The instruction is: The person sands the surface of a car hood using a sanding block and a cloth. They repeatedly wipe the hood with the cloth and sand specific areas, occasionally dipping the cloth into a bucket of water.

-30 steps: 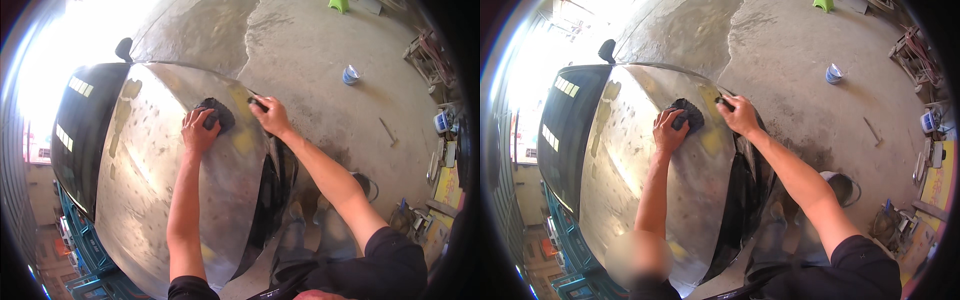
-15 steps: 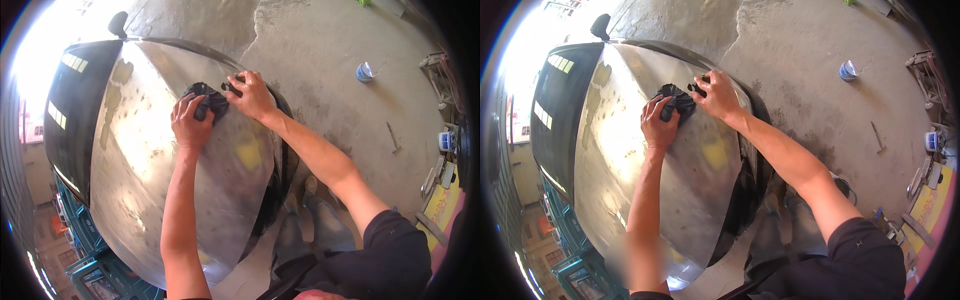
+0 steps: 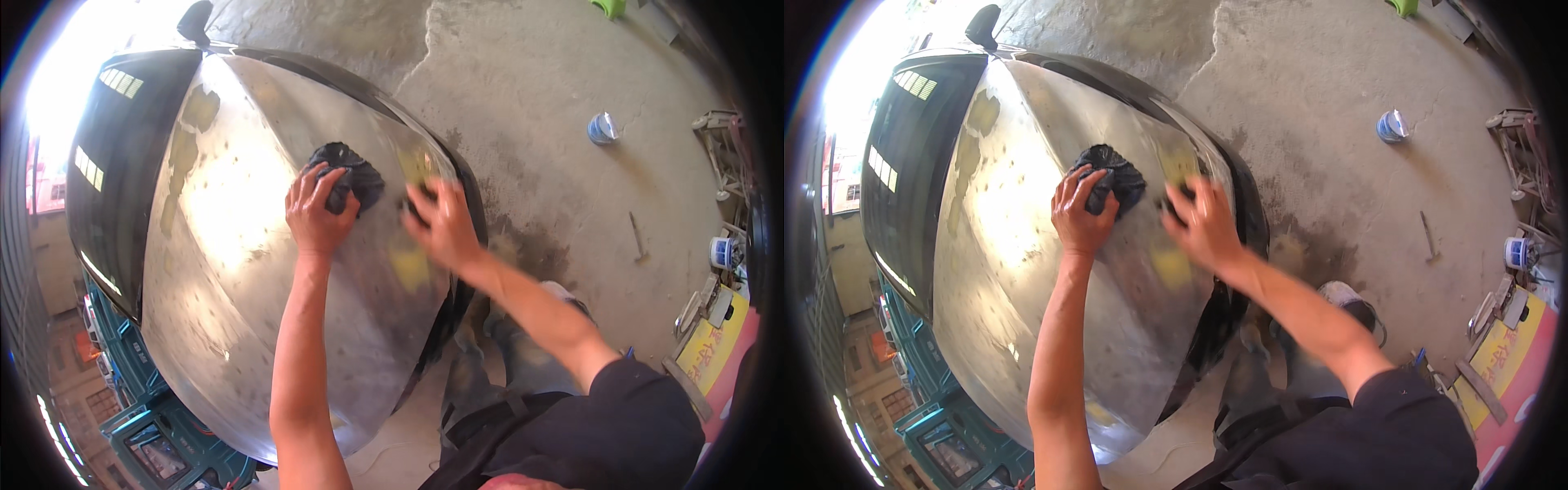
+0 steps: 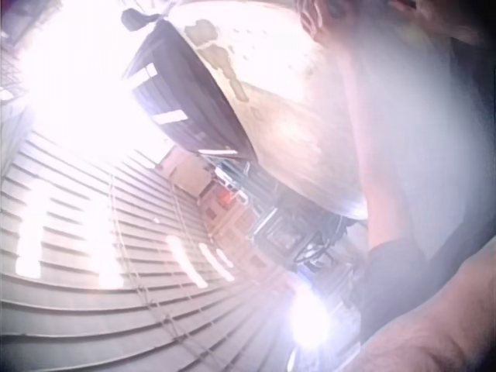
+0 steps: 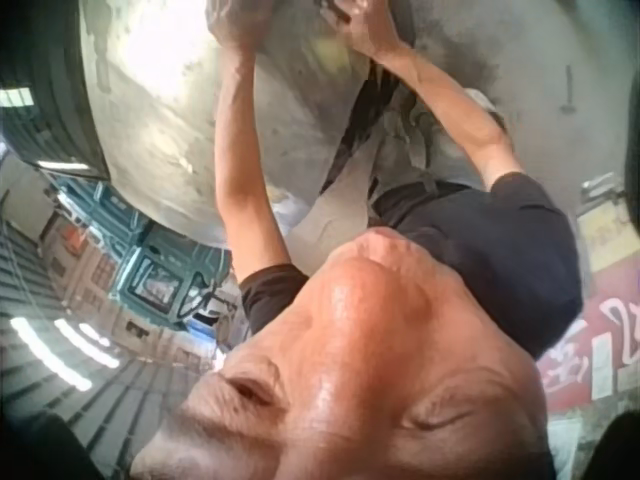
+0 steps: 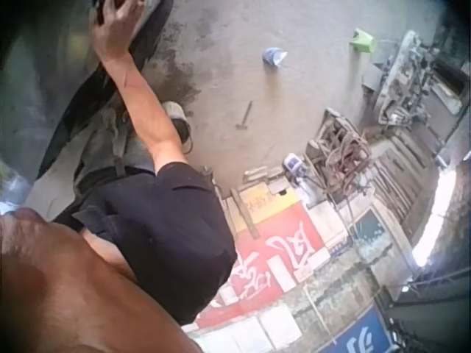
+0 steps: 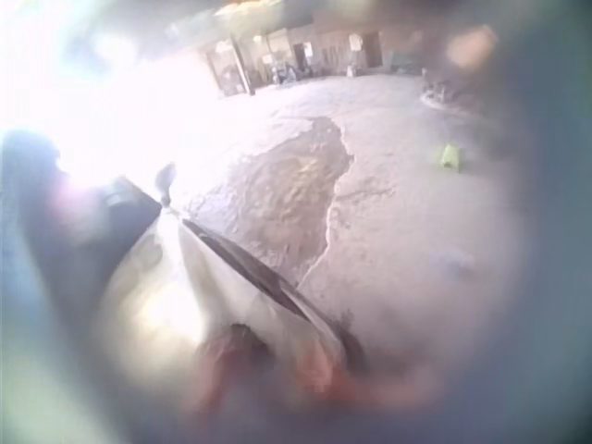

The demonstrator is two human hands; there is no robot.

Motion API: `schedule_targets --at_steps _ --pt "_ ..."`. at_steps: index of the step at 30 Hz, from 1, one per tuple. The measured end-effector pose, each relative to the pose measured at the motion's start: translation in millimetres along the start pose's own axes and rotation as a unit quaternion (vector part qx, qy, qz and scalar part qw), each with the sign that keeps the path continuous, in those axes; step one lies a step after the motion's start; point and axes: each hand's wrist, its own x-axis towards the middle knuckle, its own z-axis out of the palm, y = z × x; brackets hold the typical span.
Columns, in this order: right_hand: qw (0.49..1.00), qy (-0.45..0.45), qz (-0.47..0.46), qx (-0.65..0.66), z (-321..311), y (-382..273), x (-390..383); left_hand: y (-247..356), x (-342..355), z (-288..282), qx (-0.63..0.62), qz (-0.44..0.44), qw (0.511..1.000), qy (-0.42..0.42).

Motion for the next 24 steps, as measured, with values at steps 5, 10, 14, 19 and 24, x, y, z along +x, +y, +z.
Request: schedule_targets --at_steps 5,10,14,19,24 --pt "0.999 0.002 0.047 -0.001 22.2 34.9 82.3 14.2 14.8 12.1 -0.014 0.004 1.0 0.001" --pt "0.999 0.004 0.035 -0.026 28.6 35.2 66.1 8.2 4.7 10.5 -0.015 -0.007 1.0 -0.003" --pt "0.999 -0.006 0.032 -0.004 7.0 10.3 26.6 4.9 5.3 1.3 0.0 -0.007 1.0 0.0" --pt "0.997 -0.01 0.073 -0.021 41.2 62.7 120.7 16.4 14.0 20.8 -0.03 0.004 0.999 0.008" --pt "0.999 -0.017 0.0 -0.041 13.7 17.8 35.6 6.3 5.5 4.2 -0.01 -0.011 1.0 0.012"
